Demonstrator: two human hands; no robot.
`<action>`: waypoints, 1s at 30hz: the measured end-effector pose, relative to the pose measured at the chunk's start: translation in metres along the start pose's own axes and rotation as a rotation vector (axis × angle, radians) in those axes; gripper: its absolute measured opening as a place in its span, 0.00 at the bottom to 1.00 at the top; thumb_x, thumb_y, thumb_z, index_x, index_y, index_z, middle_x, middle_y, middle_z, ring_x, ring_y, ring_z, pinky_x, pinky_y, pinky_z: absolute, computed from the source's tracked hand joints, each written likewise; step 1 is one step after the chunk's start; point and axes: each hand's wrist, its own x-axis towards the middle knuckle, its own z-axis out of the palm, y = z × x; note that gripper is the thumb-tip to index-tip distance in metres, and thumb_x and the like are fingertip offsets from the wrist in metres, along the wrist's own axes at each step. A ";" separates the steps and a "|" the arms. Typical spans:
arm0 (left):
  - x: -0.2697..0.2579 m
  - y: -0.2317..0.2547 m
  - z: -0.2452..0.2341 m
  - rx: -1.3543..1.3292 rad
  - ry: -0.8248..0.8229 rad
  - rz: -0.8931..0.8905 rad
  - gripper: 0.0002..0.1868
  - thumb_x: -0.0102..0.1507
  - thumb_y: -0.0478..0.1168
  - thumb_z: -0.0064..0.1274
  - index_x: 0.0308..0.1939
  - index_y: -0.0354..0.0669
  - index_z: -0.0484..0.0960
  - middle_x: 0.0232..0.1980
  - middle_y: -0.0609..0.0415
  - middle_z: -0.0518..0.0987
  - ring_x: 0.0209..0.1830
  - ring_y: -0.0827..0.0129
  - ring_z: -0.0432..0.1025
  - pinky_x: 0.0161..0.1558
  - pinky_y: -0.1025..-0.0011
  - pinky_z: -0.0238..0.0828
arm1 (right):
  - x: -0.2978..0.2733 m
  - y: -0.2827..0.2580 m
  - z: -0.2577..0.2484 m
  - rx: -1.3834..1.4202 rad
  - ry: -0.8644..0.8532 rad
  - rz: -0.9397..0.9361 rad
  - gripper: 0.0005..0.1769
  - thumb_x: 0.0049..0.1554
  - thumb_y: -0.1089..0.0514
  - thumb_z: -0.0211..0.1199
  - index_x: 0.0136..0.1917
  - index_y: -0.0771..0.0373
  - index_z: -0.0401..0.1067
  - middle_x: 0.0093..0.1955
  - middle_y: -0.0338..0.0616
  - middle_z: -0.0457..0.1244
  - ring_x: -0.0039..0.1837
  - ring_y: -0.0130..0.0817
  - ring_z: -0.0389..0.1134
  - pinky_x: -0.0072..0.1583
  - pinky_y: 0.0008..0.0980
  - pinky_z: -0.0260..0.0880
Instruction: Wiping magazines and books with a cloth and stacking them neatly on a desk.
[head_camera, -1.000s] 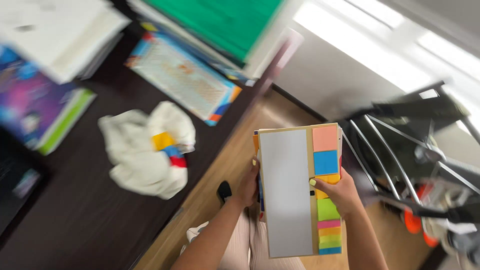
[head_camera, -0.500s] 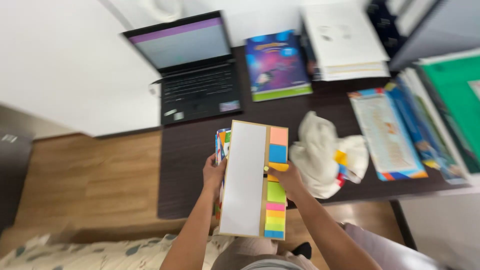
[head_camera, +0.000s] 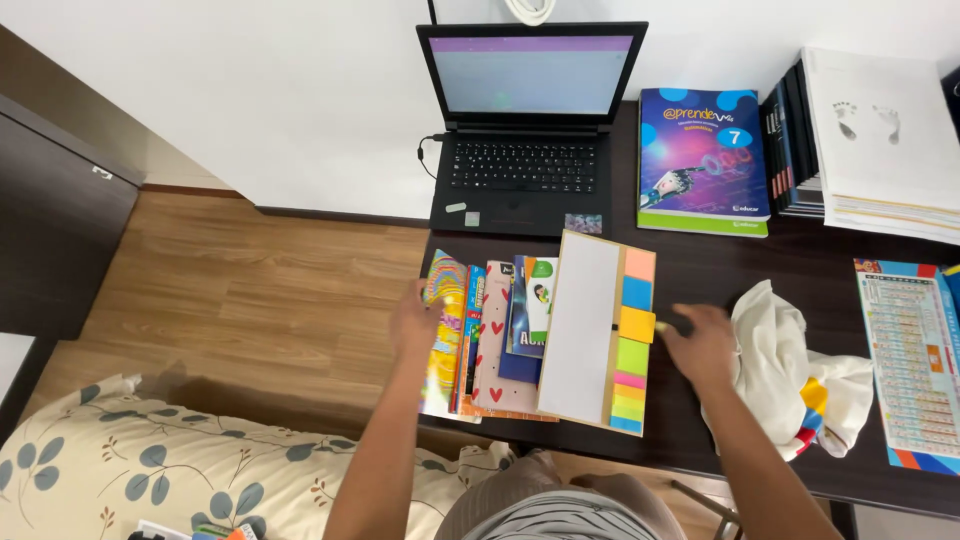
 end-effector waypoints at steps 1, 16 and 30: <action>0.011 -0.008 -0.006 -0.002 0.002 0.004 0.23 0.63 0.49 0.57 0.62 0.55 0.76 0.54 0.41 0.82 0.59 0.43 0.75 0.58 0.48 0.72 | 0.007 -0.002 -0.031 0.000 0.005 -0.001 0.24 0.45 0.46 0.78 0.56 0.42 0.82 0.55 0.37 0.69 0.60 0.42 0.71 0.64 0.37 0.70; -0.030 0.159 0.091 -1.116 -0.364 0.038 0.27 0.51 0.28 0.61 0.55 0.43 0.80 0.49 0.47 0.86 0.40 0.63 0.79 0.41 0.60 0.80 | 0.062 0.050 -0.205 0.024 -0.162 0.628 0.23 0.50 0.50 0.67 0.61 0.39 0.77 0.49 0.47 0.71 0.53 0.52 0.70 0.59 0.43 0.65; -0.154 0.176 0.351 -0.770 -0.681 -0.134 0.24 0.73 0.51 0.39 0.66 0.40 0.74 0.63 0.34 0.75 0.62 0.47 0.72 0.53 0.50 0.77 | -0.080 0.031 -0.114 -0.489 -0.671 0.036 0.36 0.50 0.44 0.61 0.73 0.36 0.63 0.84 0.26 0.45 0.74 0.56 0.53 0.64 0.52 0.64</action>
